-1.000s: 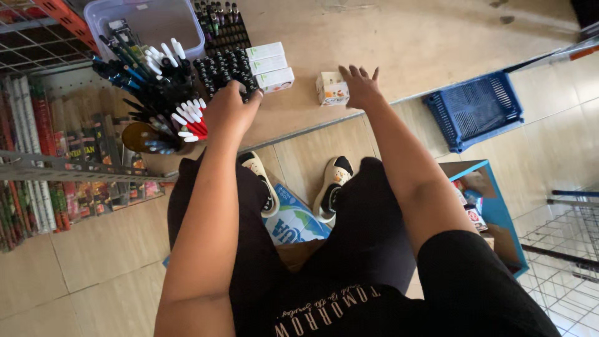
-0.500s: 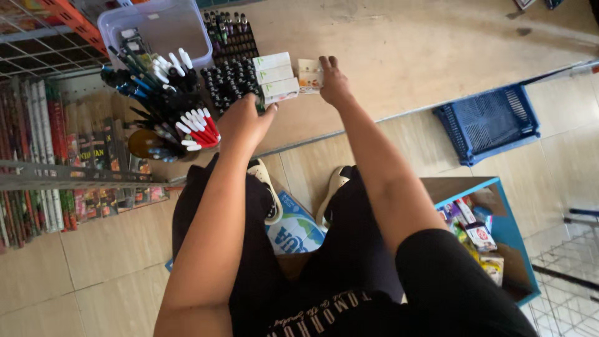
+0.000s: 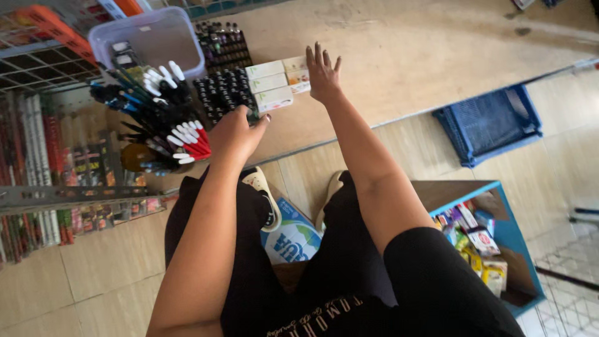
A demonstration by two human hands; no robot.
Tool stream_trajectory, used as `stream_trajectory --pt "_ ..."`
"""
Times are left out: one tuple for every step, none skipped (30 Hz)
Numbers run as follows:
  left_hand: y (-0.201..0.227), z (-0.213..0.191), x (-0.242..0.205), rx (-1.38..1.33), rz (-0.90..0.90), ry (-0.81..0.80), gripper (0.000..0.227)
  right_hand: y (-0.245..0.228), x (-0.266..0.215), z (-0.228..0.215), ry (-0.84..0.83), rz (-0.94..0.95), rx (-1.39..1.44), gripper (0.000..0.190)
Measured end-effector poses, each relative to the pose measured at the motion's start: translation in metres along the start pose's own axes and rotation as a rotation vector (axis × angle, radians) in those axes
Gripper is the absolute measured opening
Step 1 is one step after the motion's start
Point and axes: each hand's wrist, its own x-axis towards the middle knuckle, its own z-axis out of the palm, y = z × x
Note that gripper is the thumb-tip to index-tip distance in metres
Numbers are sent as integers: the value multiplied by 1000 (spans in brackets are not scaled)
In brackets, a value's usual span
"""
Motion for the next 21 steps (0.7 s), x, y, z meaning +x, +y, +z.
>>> stream_trajectory --pt "4 0 -1 11 3 -6 55 0 1 -10 -47 28 26 104" --pt "10 0 -2 21 14 -15 56 1 -2 -23 -91 65 51 106" --pt "16 1 -3 31 26 -25 57 2 -5 -38 -28 34 56 106" --pt "22 2 -5 25 56 -19 57 6 -14 -55 33 16 61 107" --pt "26 3 -5 19 87 -14 57 9 -23 -72 81 -13 98 106" --pt "31 8 -8 6 132 -27 57 18 -40 -88 124 -20 127 105" --pt "34 13 -11 10 149 -48 58 25 -64 -99 179 -35 201 102" --pt "37 17 -14 22 168 -76 59 32 -94 -108 236 -42 280 99" --pt "42 23 -17 24 168 -96 59 46 -127 -118 296 -50 354 97" --pt "47 29 -20 26 169 -117 59 63 -172 -123 308 -32 349 95" --pt "50 37 -27 11 230 -110 59 78 -229 -122 318 -14 342 93" --pt "55 42 -30 -10 293 -88 58 93 -286 -122 340 -7 329 92" --pt "62 47 -33 44 353 -86 58 105 -343 -118 331 92 372 92" --pt "67 51 -36 96 401 -71 57 113 -395 -112 324 174 418 93" --pt "72 57 -41 99 412 -99 55 120 -449 -104 301 328 434 89" --pt "75 59 -46 107 417 -116 53 126 -499 -95 347 406 464 89" --pt "78 60 -53 115 423 -132 51 133 -551 -85 389 435 312 81" --pt "84 61 -61 99 477 -101 49 138 -599 -75 314 560 314 77" --pt "90 63 -71 82 531 -70 47 138 -644 -61 312 612 244 75" --pt "94 65 -80 64 579 -37 44 134 -678 -45 307 658 174 74" --pt "101 68 -88 9 593 -46 43 129 -705 -29 281 758 220 74"
